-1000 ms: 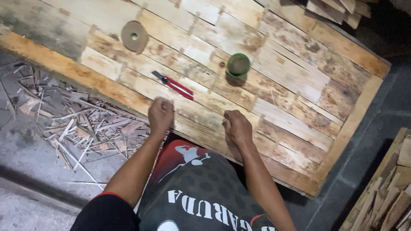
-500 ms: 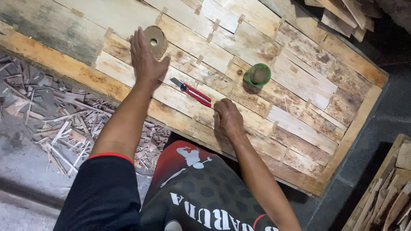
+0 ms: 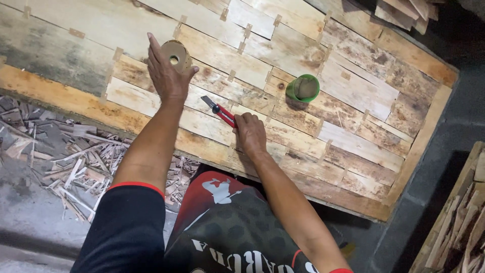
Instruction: Apply adhesive tape and cut wood veneer strips to assemble a decorative wood panel on a workshop bench.
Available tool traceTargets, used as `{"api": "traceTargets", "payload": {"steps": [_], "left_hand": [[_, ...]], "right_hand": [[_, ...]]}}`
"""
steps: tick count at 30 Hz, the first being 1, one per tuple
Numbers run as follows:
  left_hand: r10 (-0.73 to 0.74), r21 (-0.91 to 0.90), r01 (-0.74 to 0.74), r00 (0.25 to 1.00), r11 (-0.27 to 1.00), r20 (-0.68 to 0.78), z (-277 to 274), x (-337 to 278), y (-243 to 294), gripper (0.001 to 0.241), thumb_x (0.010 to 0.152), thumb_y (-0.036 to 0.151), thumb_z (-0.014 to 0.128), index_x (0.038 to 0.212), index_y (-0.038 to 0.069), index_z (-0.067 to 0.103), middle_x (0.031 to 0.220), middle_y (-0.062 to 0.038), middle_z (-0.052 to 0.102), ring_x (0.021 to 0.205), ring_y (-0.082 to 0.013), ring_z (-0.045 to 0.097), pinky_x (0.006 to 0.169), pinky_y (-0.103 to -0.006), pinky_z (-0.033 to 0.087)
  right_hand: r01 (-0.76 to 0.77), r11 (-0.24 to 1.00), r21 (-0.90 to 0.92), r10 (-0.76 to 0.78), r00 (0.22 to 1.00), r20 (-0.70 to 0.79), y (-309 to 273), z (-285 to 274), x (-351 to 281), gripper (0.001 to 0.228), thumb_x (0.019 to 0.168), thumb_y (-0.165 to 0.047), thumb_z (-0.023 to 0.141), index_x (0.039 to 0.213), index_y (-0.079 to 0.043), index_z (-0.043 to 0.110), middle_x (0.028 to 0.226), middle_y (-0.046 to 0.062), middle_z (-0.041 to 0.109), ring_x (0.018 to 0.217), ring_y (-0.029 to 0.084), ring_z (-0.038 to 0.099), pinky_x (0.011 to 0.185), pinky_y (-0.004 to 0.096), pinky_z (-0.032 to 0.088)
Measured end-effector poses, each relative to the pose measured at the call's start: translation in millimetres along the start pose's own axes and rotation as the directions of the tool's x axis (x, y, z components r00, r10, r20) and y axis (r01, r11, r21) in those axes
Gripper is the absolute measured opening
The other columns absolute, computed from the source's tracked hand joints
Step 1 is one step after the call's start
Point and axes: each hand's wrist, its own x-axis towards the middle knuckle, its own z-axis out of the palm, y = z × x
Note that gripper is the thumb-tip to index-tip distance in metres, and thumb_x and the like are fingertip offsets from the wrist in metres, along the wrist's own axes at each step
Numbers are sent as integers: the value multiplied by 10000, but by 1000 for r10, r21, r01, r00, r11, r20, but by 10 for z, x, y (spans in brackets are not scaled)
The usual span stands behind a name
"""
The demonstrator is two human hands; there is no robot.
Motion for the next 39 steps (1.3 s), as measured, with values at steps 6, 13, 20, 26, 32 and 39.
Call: {"api": "traceTargets", "payload": {"steps": [6,13,20,26,32,39], "left_hand": [[140,-25,-142,989,990,-40,73,-53,75,1467,682,348,1049,1631,140,-51,1554,-241,372,1397,-401,445,1219,-519,342],[325,-142,-302,929,943,176,256,-263,809,1398,674,257,1025,1643,235,18,1566,-187,397,1406,-352,453,1177,-473,407],[612,-254,-558,738,790,284,595,-402,1107,1399,609,241,1020,1644,149,84,1508,-199,422,1374,-395,437,1162,-507,383],[663,-261,-613,720,746,205,657,-420,1019,1380,530,356,1015,1591,106,168,1480,-215,422,1354,-400,440,1139,-526,356],[502,-343,-422,844,839,190,512,-396,825,481,842,251,804,1221,71,568,1222,-147,599,1135,-284,605,1006,-445,530],[510,-273,-434,775,859,373,254,-740,1049,70,915,57,680,849,67,660,861,-96,680,772,-227,672,704,-397,591]], "right_hand": [[-3,999,41,5,999,-42,-95,-95,9,318,811,-108,748,1117,-64,675,1033,145,621,960,343,594,833,469,479],[-136,980,148,136,991,14,-85,-82,-135,204,865,-93,719,1069,-90,708,1006,136,643,985,338,615,851,471,506],[-406,875,264,364,911,192,28,-496,-635,209,915,-102,686,1123,-86,703,1025,113,680,970,285,651,904,435,499],[-398,813,425,389,914,112,515,-399,-1111,270,849,-124,786,1094,-51,702,1010,106,681,876,244,652,806,395,532],[-513,479,712,507,824,252,921,-126,-1377,253,900,-34,745,1148,-38,697,820,4,603,712,94,536,656,255,484],[-473,403,784,506,828,240,986,-167,-1311,238,921,6,702,1152,-14,649,831,-16,650,719,66,584,681,226,523]]}}
